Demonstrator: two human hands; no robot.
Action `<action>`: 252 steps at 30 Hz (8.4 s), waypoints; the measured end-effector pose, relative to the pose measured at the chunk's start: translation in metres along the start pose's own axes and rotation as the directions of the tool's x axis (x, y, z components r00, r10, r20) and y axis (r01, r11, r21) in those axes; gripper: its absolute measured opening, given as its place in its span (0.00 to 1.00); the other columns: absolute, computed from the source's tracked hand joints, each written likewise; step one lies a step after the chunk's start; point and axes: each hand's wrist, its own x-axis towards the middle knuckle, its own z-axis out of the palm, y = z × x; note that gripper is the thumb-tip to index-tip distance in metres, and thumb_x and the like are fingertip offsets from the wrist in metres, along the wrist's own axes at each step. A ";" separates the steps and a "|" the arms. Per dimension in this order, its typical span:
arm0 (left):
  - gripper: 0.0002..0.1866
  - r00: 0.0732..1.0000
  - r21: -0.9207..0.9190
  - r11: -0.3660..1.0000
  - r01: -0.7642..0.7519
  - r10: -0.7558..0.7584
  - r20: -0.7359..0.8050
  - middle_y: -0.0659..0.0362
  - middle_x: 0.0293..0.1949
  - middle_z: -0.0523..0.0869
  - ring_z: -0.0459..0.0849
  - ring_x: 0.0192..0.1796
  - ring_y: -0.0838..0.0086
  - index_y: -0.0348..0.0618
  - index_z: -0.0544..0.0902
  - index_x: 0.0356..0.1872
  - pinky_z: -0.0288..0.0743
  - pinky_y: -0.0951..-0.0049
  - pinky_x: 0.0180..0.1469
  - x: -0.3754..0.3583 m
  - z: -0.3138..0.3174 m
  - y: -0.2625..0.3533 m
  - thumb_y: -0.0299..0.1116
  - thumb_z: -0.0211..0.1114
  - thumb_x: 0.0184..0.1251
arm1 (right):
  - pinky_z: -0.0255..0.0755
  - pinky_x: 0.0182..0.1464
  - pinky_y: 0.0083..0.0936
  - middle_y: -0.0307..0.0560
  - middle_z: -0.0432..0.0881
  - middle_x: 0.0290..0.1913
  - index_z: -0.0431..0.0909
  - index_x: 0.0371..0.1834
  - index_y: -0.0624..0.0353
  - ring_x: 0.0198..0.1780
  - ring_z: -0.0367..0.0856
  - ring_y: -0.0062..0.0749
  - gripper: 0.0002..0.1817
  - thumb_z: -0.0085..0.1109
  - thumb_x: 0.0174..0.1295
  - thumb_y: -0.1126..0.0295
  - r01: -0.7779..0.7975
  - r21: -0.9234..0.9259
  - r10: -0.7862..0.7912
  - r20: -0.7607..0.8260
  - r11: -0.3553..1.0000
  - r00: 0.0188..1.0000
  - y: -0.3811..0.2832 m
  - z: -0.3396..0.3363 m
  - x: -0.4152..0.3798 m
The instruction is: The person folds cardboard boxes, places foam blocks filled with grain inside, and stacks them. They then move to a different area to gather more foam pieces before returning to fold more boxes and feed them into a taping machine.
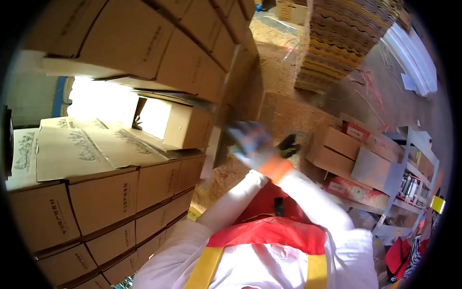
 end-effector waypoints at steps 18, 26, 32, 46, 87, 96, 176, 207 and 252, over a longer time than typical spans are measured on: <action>0.43 0.905 -0.200 0.898 0.392 -0.415 -0.094 0.47 0.67 0.67 0.71 0.65 0.60 0.33 0.57 0.72 0.67 0.66 0.66 -0.138 -0.192 -0.135 0.27 0.72 0.57 | 0.67 0.41 0.38 0.43 0.76 0.35 0.76 0.30 0.53 0.40 0.75 0.37 0.07 0.56 0.52 0.64 0.174 -0.080 -0.140 0.324 0.981 0.936 -0.008 -0.006 -0.018; 0.56 0.965 0.089 0.988 -0.130 0.146 -0.219 0.43 0.70 0.63 0.65 0.71 0.54 0.32 0.55 0.72 0.61 0.60 0.71 -0.074 -0.131 -0.051 0.41 0.81 0.46 | 0.64 0.58 0.37 0.46 0.76 0.44 0.76 0.45 0.53 0.49 0.72 0.39 0.13 0.56 0.58 0.63 0.067 -0.314 0.139 0.588 0.947 0.797 0.115 -0.118 -0.145; 0.56 0.897 0.461 0.772 -0.438 0.410 0.165 0.43 0.67 0.66 0.65 0.69 0.53 0.35 0.62 0.69 0.63 0.56 0.69 0.013 -0.089 0.021 0.46 0.84 0.37 | 0.63 0.61 0.35 0.47 0.74 0.53 0.78 0.46 0.53 0.56 0.69 0.43 0.12 0.50 0.62 0.65 0.093 -0.533 0.204 0.473 0.841 0.857 0.144 -0.146 -0.173; 0.21 0.660 0.494 0.485 -0.722 0.266 0.703 0.57 0.58 0.77 0.68 0.62 0.56 0.49 0.89 0.35 0.65 0.58 0.64 0.054 -0.103 0.082 0.48 0.72 0.38 | 0.66 0.60 0.30 0.35 0.82 0.41 0.82 0.31 0.47 0.50 0.77 0.35 0.05 0.56 0.60 0.67 0.117 -0.527 0.335 0.679 0.842 0.653 0.197 -0.080 -0.161; 0.50 0.986 0.294 0.942 0.160 -0.166 -0.005 0.46 0.63 0.75 0.75 0.64 0.59 0.42 0.63 0.71 0.70 0.65 0.63 -0.002 0.016 0.003 0.52 0.77 0.47 | 0.69 0.54 0.42 0.46 0.79 0.42 0.76 0.36 0.52 0.50 0.75 0.45 0.12 0.60 0.49 0.61 -0.430 -0.326 0.257 -0.458 0.842 0.851 0.129 -0.055 -0.200; 0.37 0.940 0.212 0.961 -0.179 0.104 0.326 0.54 0.58 0.78 0.79 0.52 0.72 0.29 0.60 0.69 0.75 0.73 0.54 0.004 0.091 -0.006 0.36 0.67 0.66 | 0.69 0.55 0.31 0.46 0.77 0.44 0.74 0.38 0.59 0.50 0.74 0.38 0.08 0.49 0.63 0.68 -0.179 0.277 0.299 -0.491 0.944 0.818 0.137 -0.048 -0.220; 0.25 0.836 0.321 0.946 -0.040 -0.144 0.529 0.55 0.48 0.84 0.82 0.47 0.70 0.31 0.78 0.56 0.77 0.72 0.48 0.168 -0.062 -0.088 0.29 0.72 0.57 | 0.70 0.58 0.41 0.48 0.77 0.55 0.74 0.58 0.51 0.57 0.75 0.46 0.28 0.67 0.54 0.55 -0.704 -0.070 0.692 -0.140 0.707 0.708 0.113 -0.125 -0.250; 0.42 0.978 0.149 0.989 -0.011 -0.020 0.206 0.54 0.56 0.82 0.80 0.54 0.69 0.35 0.71 0.64 0.75 0.70 0.56 0.100 -0.026 -0.043 0.44 0.79 0.47 | 0.64 0.64 0.46 0.54 0.73 0.62 0.69 0.64 0.57 0.62 0.71 0.50 0.31 0.54 0.64 0.48 -0.735 -0.375 0.357 -0.692 0.565 0.627 0.135 -0.165 -0.097; 0.41 0.720 0.646 0.435 -0.628 0.010 0.694 0.57 0.73 0.63 0.59 0.73 0.57 0.53 0.59 0.74 0.46 0.50 0.74 0.099 -0.182 0.073 0.63 0.55 0.65 | 0.61 0.64 0.44 0.43 0.76 0.59 0.82 0.47 0.49 0.64 0.69 0.40 0.19 0.72 0.53 0.58 -0.025 -0.010 0.018 -0.446 1.000 0.895 0.020 -0.195 -0.159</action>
